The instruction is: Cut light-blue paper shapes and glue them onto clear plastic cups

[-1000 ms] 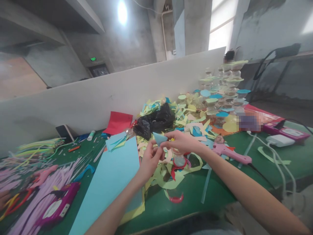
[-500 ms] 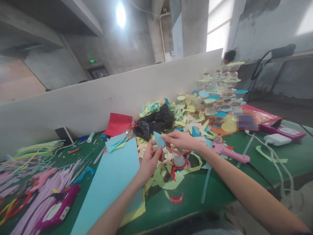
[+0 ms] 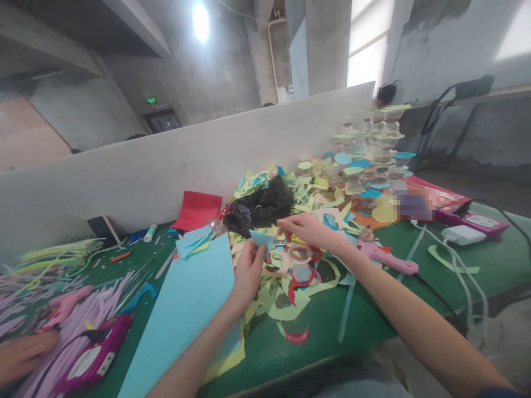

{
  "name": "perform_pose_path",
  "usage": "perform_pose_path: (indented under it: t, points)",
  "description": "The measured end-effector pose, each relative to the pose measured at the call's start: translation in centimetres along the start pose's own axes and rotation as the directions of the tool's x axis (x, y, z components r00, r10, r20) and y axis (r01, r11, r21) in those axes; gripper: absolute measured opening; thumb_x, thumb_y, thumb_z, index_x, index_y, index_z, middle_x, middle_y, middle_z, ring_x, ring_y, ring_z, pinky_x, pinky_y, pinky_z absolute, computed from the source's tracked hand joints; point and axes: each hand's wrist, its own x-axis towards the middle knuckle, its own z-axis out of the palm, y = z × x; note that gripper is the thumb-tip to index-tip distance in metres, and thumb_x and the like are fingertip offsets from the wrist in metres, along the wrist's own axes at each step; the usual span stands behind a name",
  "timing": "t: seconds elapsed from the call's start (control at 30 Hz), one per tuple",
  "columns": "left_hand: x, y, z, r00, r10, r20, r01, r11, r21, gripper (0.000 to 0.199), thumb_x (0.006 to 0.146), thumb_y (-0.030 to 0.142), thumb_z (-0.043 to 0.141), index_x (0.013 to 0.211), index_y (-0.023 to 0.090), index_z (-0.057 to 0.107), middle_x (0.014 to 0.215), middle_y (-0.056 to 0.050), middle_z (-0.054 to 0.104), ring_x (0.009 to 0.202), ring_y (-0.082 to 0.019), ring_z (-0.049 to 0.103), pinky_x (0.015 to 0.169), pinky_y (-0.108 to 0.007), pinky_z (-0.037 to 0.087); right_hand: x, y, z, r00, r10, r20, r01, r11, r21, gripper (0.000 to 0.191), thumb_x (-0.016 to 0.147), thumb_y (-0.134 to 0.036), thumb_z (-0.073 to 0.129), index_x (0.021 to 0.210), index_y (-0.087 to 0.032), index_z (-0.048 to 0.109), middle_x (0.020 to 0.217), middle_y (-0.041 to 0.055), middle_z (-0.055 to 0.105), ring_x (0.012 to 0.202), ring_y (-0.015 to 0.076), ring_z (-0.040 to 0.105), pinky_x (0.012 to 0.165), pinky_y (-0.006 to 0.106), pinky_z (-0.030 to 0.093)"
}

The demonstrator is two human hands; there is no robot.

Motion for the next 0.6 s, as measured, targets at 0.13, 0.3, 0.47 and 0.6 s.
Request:
perform_pose_path:
  t: [0.13,0.3,0.47,0.6]
  points:
    - [-0.1,-0.2,0.0,0.999,0.0,-0.043,0.001,1.0,0.02,0.027,0.09,0.045,0.049,0.083,0.02,0.048,0.065,0.003,0.053,0.063,-0.012,0.05,0.064,-0.025,0.041,0.2,1.1,-1.4,0.996,0.062,-0.06,-0.073,0.976,-0.203,0.046,0.089,-0.058,0.045,0.071,-0.019,0.062,0.071,0.004,0.064,0.059,0.0154,0.052,0.054,0.026,0.033]
    - [-0.5,-0.2,0.3,0.999,0.031,0.042,-0.03,1.0,-0.008,0.026,0.092,0.044,0.046,0.089,0.019,0.05,0.073,0.001,0.056,0.07,-0.012,0.054,0.067,-0.025,0.044,-0.6,1.1,-2.3,0.941,0.134,0.309,-0.076,0.978,-0.193,0.042,0.075,-0.063,0.062,0.074,-0.021,0.066,0.074,0.0037,0.062,0.057,0.014,0.051,0.052,0.026,0.034]
    - [-0.4,0.1,0.5,1.0,0.024,0.015,-0.024,1.0,-0.007,0.024,0.092,0.043,0.046,0.09,0.019,0.05,0.07,0.001,0.056,0.068,-0.013,0.054,0.066,-0.026,0.044,-0.5,1.3,-2.2,0.91,0.058,0.41,0.01,0.987,-0.161,0.041,0.082,-0.057,0.056,0.069,-0.019,0.064,0.064,-0.001,0.052,0.052,0.0099,0.04,0.049,0.025,0.031]
    - [-0.1,0.2,0.1,0.998,0.013,-0.057,-0.013,1.0,-0.003,0.023,0.091,0.042,0.048,0.086,0.019,0.049,0.07,0.002,0.056,0.069,-0.013,0.054,0.069,-0.026,0.044,0.1,1.8,-1.2,0.943,0.047,0.328,-0.015,0.995,-0.099,0.042,0.084,-0.057,0.052,0.077,-0.018,0.067,0.061,-0.0022,0.052,0.051,0.0091,0.037,0.048,0.023,0.028]
